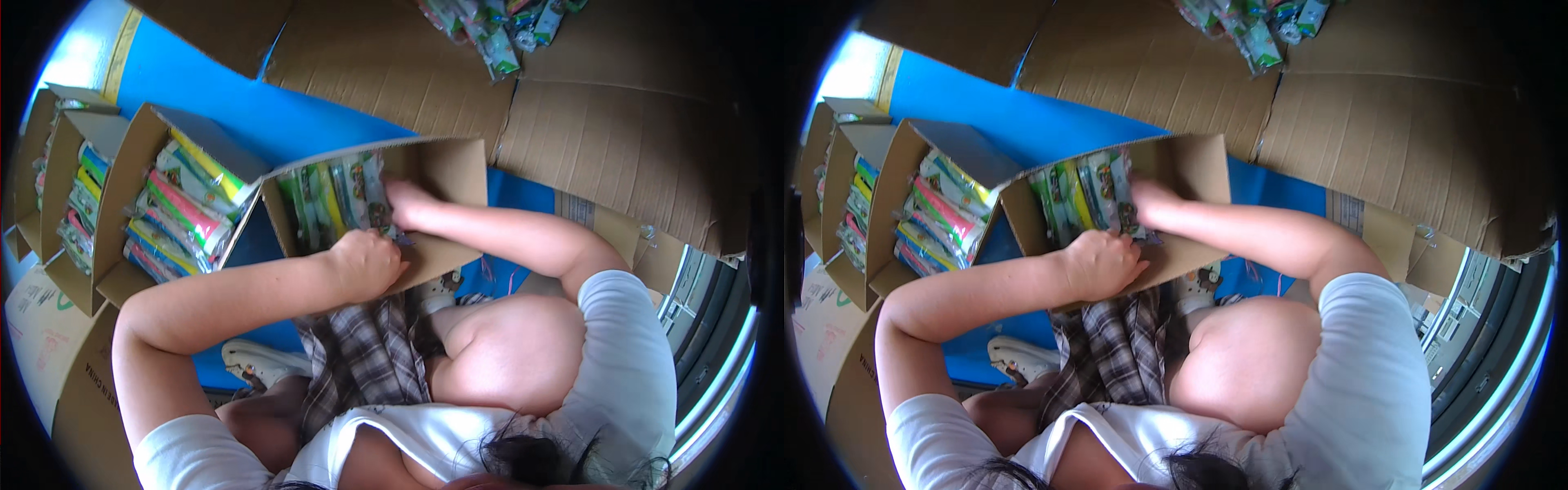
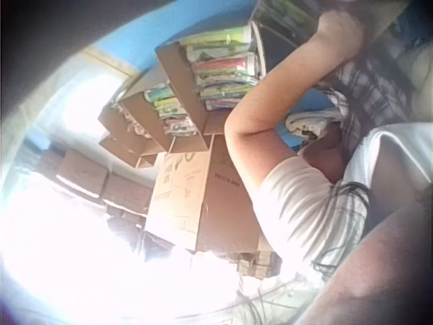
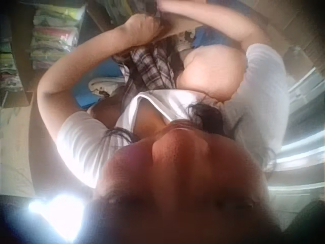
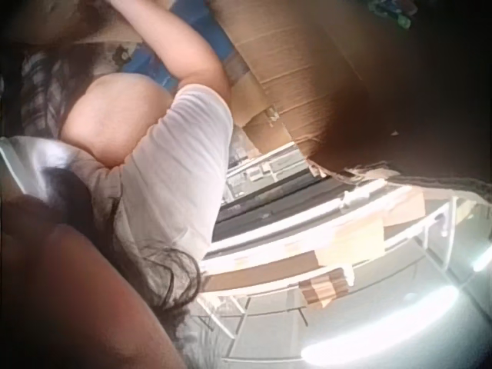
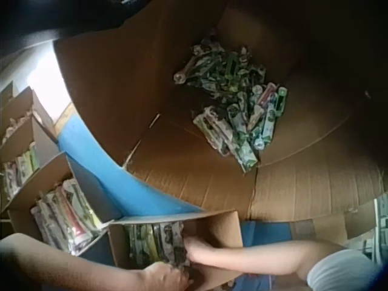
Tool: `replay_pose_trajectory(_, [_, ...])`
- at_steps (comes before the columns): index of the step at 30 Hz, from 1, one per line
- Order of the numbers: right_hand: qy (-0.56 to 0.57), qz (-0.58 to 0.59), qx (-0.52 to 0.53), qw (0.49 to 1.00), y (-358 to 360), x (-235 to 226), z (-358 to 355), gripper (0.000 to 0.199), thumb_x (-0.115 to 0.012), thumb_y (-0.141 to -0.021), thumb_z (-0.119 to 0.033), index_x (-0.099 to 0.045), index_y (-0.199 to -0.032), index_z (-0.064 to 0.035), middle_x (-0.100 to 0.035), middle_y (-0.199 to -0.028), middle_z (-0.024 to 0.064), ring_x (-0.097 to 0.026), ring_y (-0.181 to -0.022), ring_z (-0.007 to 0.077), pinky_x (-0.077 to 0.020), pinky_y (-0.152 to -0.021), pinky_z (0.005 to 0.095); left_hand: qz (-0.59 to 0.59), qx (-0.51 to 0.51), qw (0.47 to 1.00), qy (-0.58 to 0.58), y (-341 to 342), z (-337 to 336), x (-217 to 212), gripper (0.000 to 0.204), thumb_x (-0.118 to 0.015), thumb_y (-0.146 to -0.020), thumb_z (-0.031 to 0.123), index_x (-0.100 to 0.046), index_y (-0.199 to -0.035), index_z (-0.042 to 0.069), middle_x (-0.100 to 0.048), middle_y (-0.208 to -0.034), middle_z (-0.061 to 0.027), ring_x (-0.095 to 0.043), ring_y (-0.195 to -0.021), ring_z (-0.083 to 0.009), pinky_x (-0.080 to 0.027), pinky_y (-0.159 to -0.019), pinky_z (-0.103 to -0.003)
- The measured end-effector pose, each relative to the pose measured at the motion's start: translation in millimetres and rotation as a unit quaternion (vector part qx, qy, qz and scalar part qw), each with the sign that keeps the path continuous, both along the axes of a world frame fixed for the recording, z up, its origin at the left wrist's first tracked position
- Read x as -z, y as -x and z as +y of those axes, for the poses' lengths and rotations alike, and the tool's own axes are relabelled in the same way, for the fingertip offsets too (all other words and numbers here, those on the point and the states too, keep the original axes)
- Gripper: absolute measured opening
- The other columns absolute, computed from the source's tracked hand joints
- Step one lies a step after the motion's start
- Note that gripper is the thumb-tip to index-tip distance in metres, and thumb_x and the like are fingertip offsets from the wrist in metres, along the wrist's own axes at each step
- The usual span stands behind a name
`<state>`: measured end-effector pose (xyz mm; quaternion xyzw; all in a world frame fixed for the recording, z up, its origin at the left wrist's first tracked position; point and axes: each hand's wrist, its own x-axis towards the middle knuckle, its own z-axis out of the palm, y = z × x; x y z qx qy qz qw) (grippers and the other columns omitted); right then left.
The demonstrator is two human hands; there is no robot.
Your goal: The person packs packaged flashlights by hand, taking them from a large cardboard container and arranging them inside smaller cardboard boxes.
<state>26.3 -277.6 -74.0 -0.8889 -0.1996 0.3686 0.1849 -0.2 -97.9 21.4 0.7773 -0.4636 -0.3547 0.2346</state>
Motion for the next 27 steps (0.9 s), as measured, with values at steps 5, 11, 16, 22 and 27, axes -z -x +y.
replay_pose_trajectory(5, [0.136,0.135,-0.171,0.966,-59,-89,43,0.018,-0.053,-0.086,-0.014,-0.059,-0.089,0.003,-0.063,-0.086,0.0255,-0.063,-0.08,0.0365,-0.0511,-0.071,0.0429,-0.085,0.061,0.988,-0.112,22,-6,41,0.051,-0.048,-0.083,0.018,-0.044,-0.129,-0.005,-0.04,-0.137,-0.0184,-0.05,-0.111,-0.0356,-0.05,-0.081,-0.038])
replay_pose_trajectory(11, [-0.114,-0.237,0.153,0.953,-227,-112,0,0.025,-0.062,-0.083,-0.022,-0.057,-0.098,-0.0022,-0.065,-0.071,0.0121,-0.064,-0.058,0.0204,-0.0507,-0.055,0.0324,-0.114,0.059,0.968,-0.216,33,-27,61,0.053,-0.045,-0.087,0.018,-0.038,-0.136,-0.002,-0.03,-0.144,-0.0201,-0.042,-0.12,-0.0448,-0.042,-0.093,-0.047])
replay_pose_trajectory(16, [0.053,-0.547,0.089,0.83,-345,13,-63,0.066,-0.068,-0.078,-0.027,-0.037,-0.132,-0.0073,-0.061,-0.109,0.0204,-0.058,-0.102,0.0374,-0.0456,-0.09,0.0433,-0.047,0.124,0.96,-0.247,7,-29,32,0.044,-0.048,-0.087,0.018,-0.052,-0.125,-0.003,-0.032,-0.143,-0.0199,-0.046,-0.118,-0.0375,-0.039,-0.093,-0.047])
replay_pose_trajectory(22, [0.065,-0.348,0.158,0.922,-335,3,-39,0.051,-0.066,-0.081,-0.031,-0.051,-0.118,0.0008,-0.063,-0.104,0.0218,-0.063,-0.094,0.0328,-0.0502,-0.08,0.0402,0.026,0.106,0.982,-0.152,-15,-21,33,0.028,-0.052,-0.083,0.017,-0.066,-0.104,0.004,-0.06,-0.117,-0.012,-0.056,-0.107,-0.0287,-0.045,-0.085,-0.036])
replay_pose_trajectory(27, [-0.302,0.227,0.339,0.862,-182,-125,-24,0.033,-0.064,-0.086,-0.026,-0.058,-0.109,-0.002,-0.061,-0.087,0.0012,-0.059,-0.075,0.0084,-0.0495,-0.067,0.0248,-0.075,0.032,0.989,-0.12,-7,-28,47,0.025,-0.053,-0.082,0.018,-0.064,-0.101,0.006,-0.062,-0.11,-0.0088,-0.054,-0.109,-0.0247,-0.045,-0.085,-0.034])
